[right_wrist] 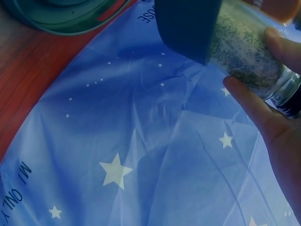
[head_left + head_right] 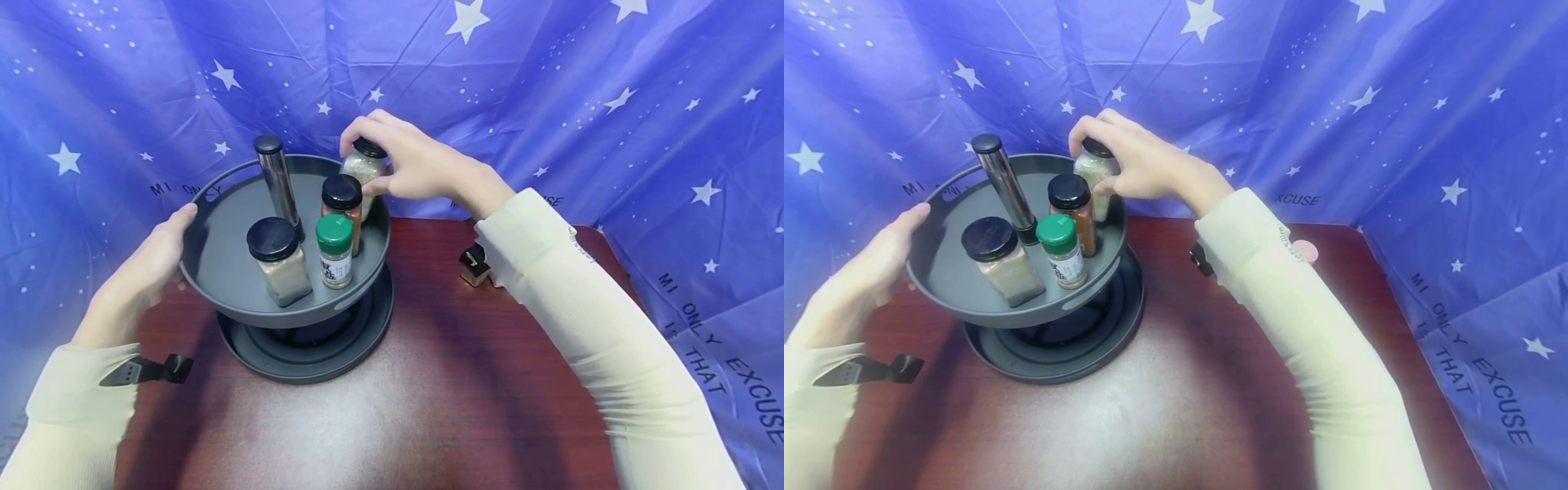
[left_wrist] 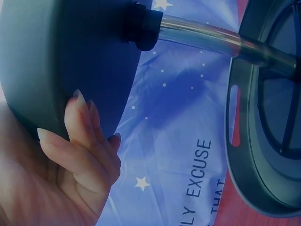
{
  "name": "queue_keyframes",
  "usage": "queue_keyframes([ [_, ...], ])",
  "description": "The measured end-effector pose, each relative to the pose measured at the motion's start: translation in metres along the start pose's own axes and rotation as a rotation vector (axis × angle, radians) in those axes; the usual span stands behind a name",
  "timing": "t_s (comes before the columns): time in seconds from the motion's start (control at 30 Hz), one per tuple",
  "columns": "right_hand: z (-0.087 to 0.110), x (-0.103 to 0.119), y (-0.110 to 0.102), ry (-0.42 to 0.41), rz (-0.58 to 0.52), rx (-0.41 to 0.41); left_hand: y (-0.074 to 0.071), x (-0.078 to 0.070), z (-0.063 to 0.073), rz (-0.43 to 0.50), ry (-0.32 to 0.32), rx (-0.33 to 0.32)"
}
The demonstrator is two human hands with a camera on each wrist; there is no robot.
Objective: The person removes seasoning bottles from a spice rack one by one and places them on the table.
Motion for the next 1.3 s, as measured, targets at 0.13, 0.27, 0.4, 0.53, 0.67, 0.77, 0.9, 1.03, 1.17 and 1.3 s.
queue_keyframes([
  [0.13, 0.005, -0.003, -0.007, 0.028, -0.05, -0.036, 0.0, 0.0, 0.0, -0.002, -0.003, -0.001],
  [0.27, 0.009, -0.005, -0.011, 0.037, -0.081, -0.066, 0.0, 0.001, 0.0, -0.008, -0.004, 0.0],
  [0.4, 0.014, -0.007, -0.013, 0.029, -0.113, -0.082, 0.0, 0.002, 0.0, -0.013, 0.002, -0.002],
  [0.53, 0.02, -0.01, -0.017, 0.038, -0.152, -0.088, 0.0, 0.002, 0.0, -0.019, 0.014, -0.005],
  [0.67, 0.026, -0.012, -0.022, 0.047, -0.194, -0.093, -0.001, 0.002, 0.0, -0.022, 0.013, -0.007],
  [0.77, 0.03, -0.014, -0.026, 0.052, -0.203, -0.102, -0.001, 0.003, 0.0, -0.021, 0.012, -0.008],
  [0.9, 0.034, -0.019, -0.029, 0.065, -0.189, -0.109, -0.001, 0.002, -0.001, -0.015, 0.022, -0.004],
  [1.03, 0.038, -0.024, -0.03, 0.074, -0.173, -0.097, -0.002, 0.002, 0.0, -0.002, 0.036, 0.004],
  [1.17, 0.042, -0.028, -0.03, 0.095, -0.174, -0.085, -0.002, 0.002, 0.0, 0.004, 0.04, 0.008],
  [1.3, 0.046, -0.029, -0.033, 0.102, -0.163, -0.085, -0.001, 0.002, -0.001, 0.004, 0.038, 0.003],
])
Point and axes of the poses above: each hand's wrist, its own z-axis away from the middle knuckle, its own y-axis out of the palm, x = y × z, the point moved 4 cm from there along -z, towards the middle knuckle, and after that the axes turned 5 degrees about z, right-handed, at the moved point
